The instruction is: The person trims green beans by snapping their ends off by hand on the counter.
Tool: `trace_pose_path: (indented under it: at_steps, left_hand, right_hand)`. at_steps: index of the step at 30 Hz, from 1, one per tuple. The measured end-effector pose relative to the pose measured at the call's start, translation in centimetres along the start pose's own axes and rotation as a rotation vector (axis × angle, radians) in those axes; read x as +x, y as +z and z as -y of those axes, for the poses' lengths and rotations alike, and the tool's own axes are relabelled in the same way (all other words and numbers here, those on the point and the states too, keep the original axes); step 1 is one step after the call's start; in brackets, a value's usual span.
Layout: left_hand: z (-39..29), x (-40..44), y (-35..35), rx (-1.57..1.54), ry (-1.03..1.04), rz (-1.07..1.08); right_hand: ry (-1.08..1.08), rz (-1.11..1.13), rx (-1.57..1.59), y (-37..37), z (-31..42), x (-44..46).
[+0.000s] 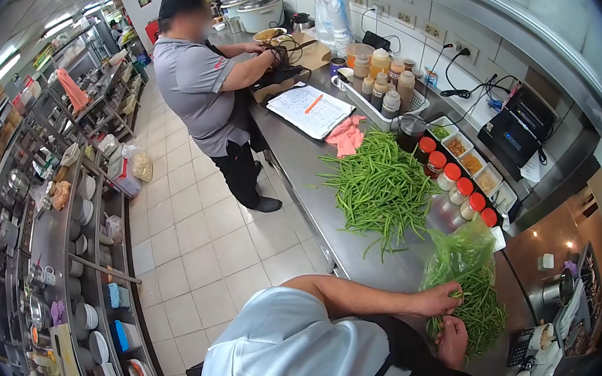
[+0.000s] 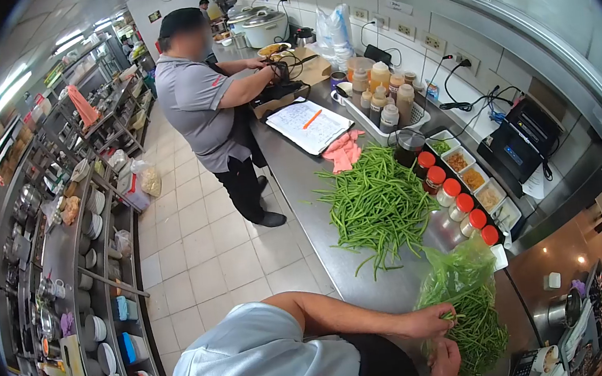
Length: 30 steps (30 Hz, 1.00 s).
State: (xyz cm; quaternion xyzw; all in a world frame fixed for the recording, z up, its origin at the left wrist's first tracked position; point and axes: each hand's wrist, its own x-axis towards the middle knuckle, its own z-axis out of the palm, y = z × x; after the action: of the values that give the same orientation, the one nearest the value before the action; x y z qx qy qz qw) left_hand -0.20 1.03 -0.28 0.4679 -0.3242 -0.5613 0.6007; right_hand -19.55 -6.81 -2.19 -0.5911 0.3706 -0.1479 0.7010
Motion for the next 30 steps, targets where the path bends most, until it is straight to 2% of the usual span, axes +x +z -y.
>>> trace_pose_path:
  at_steps: [3, 9, 12, 15, 16, 17, 19, 20, 21, 22, 23, 25, 26, 28, 29, 30]
  left_hand:
    - [0.0, -0.5, 0.2, -0.084, -0.019, 0.049]
    - [-0.3, -0.8, 0.2, 0.122, 0.023, 0.02]
    - [1.0, -0.4, 0.5, 0.008, 0.117, 0.033]
    - [1.0, -0.4, 0.5, 0.069, 0.005, 0.083]
    - [1.0, -0.5, 0.5, -0.024, -0.026, 0.083]
    - [1.3, -0.5, 0.7, -0.125, -0.08, 0.103]
    - [1.7, -1.9, 1.4, -0.495, 0.047, 0.089]
    - [1.9, -1.3, -0.2, -0.505, -0.047, 0.221]
    - [2.1, -1.8, -0.4, -0.583, -0.066, 0.215]
    - [2.0, -1.5, -0.2, -0.582, -0.189, 0.124]
    - [-0.3, -2.0, 0.2, -0.648, -0.36, 0.116]
    - [-0.3, -1.3, -0.3, -0.692, -0.384, 0.112]
    - [0.1, -1.4, -1.0, -0.699, -0.388, 0.029]
    - [0.2, -1.2, -2.3, -0.854, -0.403, 0.175]
    - [0.1, -1.2, -2.6, -0.829, -0.416, 0.107]
    - [-0.8, -1.5, -2.4, -0.803, -0.419, 0.035]
  right_hand:
    - [-0.024, -0.076, 0.066, 1.4, 1.4, -1.3]
    - [-0.095, -0.052, 0.045, 2.2, 2.4, -1.3]
    - [-0.115, -0.092, 0.045, 2.4, 2.6, -2.1]
    - [-0.093, -0.123, 0.081, 2.2, 2.3, -1.4]
    - [-0.068, -0.152, 0.099, 1.1, 1.2, -1.5]
    - [-0.06, -0.072, 0.294, -0.2, -0.8, -0.5]
    - [-0.027, 0.02, 0.642, -1.0, -1.2, -1.1]
    - [-0.01, 0.091, 0.751, -0.6, -0.6, -1.0]
    - [-0.017, 0.118, 0.806, -0.1, 0.3, -1.5]
    - [-0.037, 0.129, 0.823, 0.3, 1.6, -1.8]
    - [-0.059, 0.06, 0.791, 0.2, 3.3, -2.6]
    - [-0.096, -0.079, 0.719, 0.0, 6.5, -4.3]
    - [-0.181, -0.095, 0.676, -0.8, 6.8, -4.7]
    - [-0.132, -0.306, 0.342, -3.6, 6.0, -5.1]
    - [-0.098, -0.392, 0.171, -4.5, 5.6, -5.5]
    - [-0.152, -0.422, -0.042, -5.0, 4.8, -5.7]
